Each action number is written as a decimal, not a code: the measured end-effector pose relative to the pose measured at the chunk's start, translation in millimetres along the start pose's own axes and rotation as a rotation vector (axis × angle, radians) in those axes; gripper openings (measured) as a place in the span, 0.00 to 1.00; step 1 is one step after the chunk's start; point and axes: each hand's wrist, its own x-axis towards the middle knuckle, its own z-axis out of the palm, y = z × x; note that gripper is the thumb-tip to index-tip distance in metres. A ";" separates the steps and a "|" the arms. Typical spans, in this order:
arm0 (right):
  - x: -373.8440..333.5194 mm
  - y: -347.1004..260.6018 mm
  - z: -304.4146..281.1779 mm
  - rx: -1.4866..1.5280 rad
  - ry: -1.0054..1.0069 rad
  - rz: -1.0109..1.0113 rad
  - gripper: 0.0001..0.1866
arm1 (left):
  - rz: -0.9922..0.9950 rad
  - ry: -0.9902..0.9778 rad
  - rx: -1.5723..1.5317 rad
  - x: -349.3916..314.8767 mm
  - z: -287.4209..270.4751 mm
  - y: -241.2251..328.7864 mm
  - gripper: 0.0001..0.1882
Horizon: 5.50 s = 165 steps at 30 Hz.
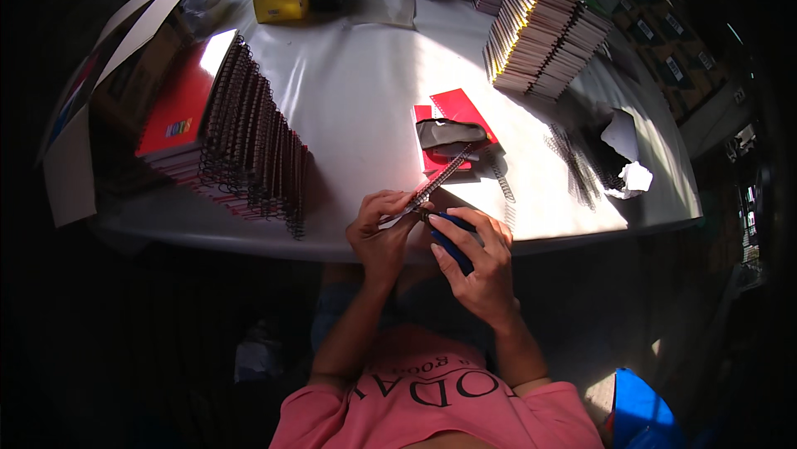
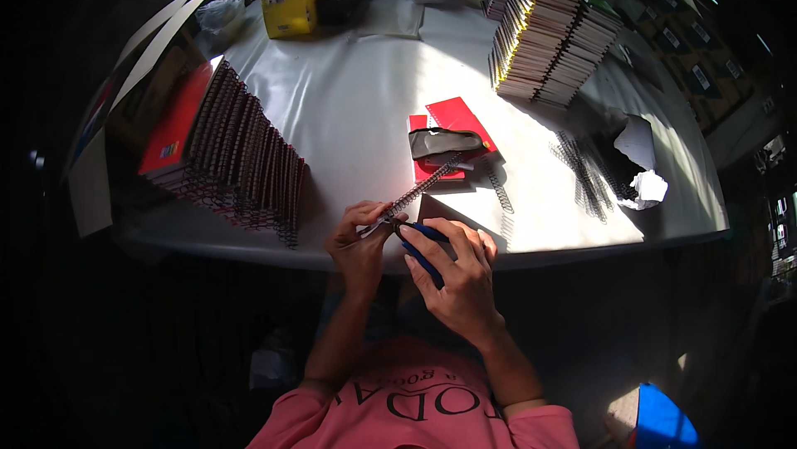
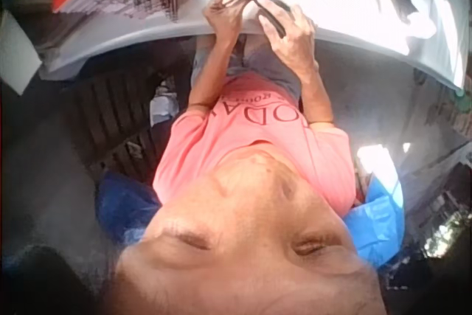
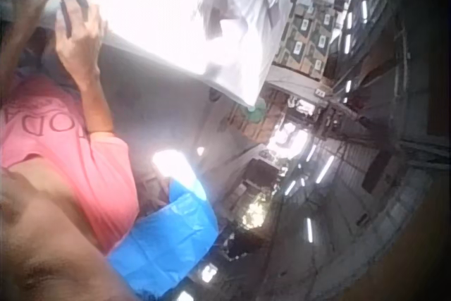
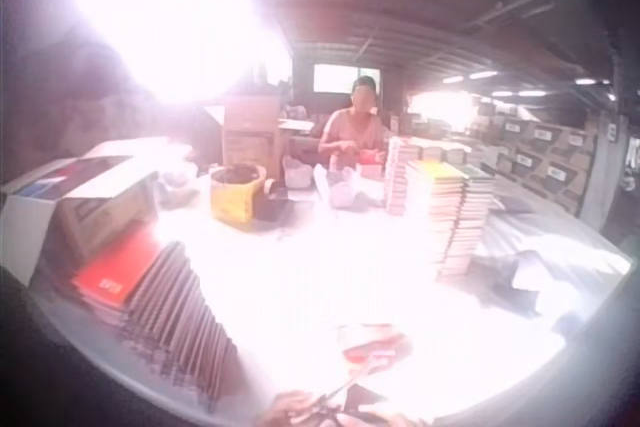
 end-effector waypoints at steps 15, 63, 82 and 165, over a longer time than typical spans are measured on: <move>-8.1 53.1 28.2 0.246 -0.042 0.215 0.20 | -0.066 0.243 -0.022 19.2 -7.2 24.1 0.13; 272.3 0.0 14.9 0.505 0.056 -0.179 0.24 | 0.475 0.166 0.337 132.6 -146.3 144.4 0.27; 172.5 161.6 60.4 -0.041 -0.202 0.542 0.27 | 1.049 0.281 0.680 90.5 -98.3 146.4 0.22; 52.3 103.0 6.0 0.556 -0.287 -0.054 0.12 | 0.367 -0.149 1.161 18.5 15.4 -8.4 0.28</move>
